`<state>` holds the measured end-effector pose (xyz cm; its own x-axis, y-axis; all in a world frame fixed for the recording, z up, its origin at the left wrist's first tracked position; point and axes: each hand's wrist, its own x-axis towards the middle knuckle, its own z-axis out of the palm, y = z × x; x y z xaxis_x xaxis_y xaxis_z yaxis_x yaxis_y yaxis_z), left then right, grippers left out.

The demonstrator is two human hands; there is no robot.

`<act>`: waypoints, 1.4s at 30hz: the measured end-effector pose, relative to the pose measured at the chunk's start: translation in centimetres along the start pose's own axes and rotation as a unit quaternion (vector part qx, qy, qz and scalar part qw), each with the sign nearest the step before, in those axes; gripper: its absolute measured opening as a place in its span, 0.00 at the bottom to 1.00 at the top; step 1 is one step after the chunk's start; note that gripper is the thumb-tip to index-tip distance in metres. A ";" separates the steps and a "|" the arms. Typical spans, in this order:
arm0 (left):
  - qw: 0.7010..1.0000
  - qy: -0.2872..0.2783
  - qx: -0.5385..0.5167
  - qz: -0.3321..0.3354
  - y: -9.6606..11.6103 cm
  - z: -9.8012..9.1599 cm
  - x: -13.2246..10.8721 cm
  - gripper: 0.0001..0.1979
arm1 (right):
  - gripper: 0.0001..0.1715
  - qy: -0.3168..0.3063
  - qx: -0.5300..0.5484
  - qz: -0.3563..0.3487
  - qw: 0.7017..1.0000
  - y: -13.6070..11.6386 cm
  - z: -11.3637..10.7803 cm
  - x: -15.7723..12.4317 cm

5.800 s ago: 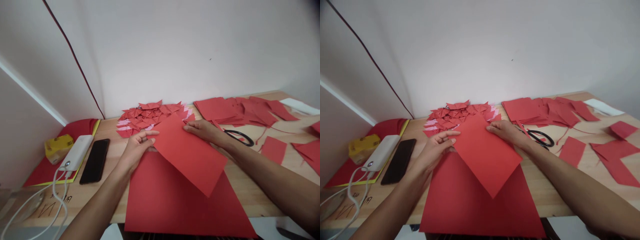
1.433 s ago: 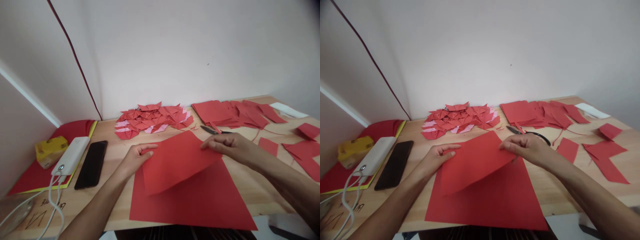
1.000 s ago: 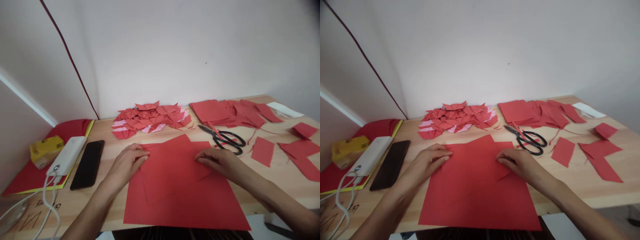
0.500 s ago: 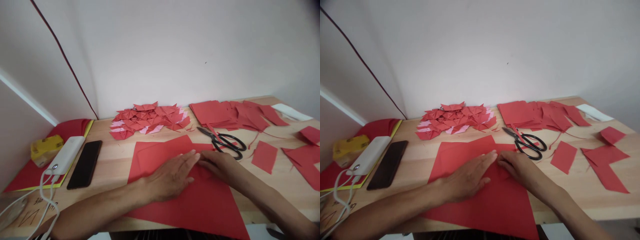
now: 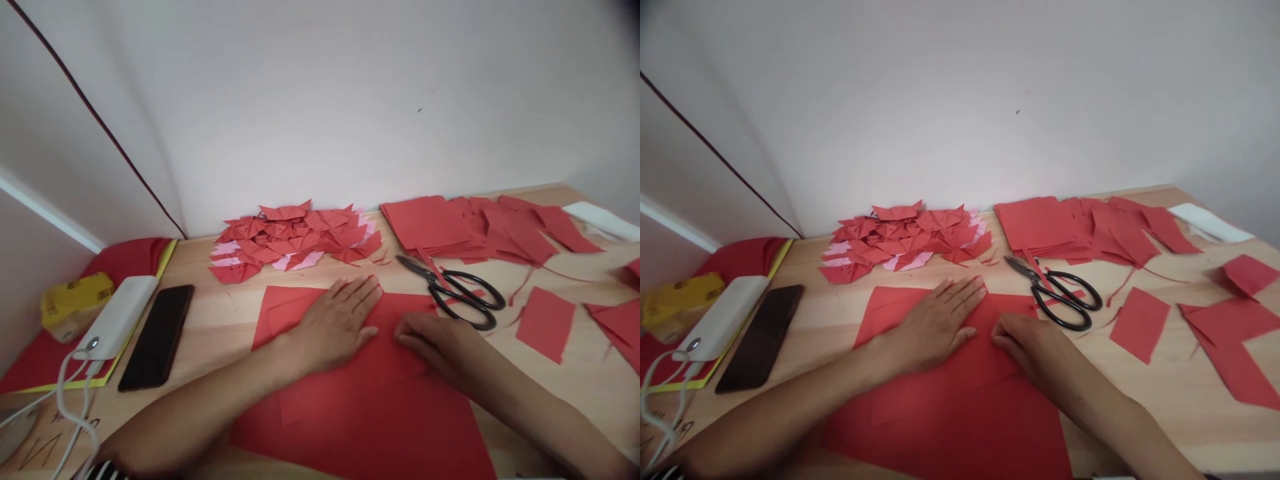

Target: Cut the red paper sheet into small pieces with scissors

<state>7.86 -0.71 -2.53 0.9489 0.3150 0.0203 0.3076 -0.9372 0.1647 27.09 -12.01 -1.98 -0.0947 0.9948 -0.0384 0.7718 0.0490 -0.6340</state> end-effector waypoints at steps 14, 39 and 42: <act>0.999 -0.007 0.006 -0.045 -3.2 -1.3 -0.9 0.36 | 0.13 0.025 -0.003 -0.005 1.000 0.0 0.1 0.1; 0.989 -0.031 0.022 -0.140 -2.5 -2.7 -11.4 0.35 | 0.14 0.015 0.013 0.004 1.000 0.9 0.4 -0.1; 0.987 -0.021 0.034 -0.156 -2.6 -2.6 -12.4 0.35 | 0.14 0.016 0.013 0.008 1.000 0.6 0.3 0.0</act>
<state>-4.89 -1.83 -0.65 0.8093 0.5841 -0.0623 0.5874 -0.8044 0.0889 27.38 -12.01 -2.61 -0.0622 0.9978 -0.0233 0.7563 0.0319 -0.6534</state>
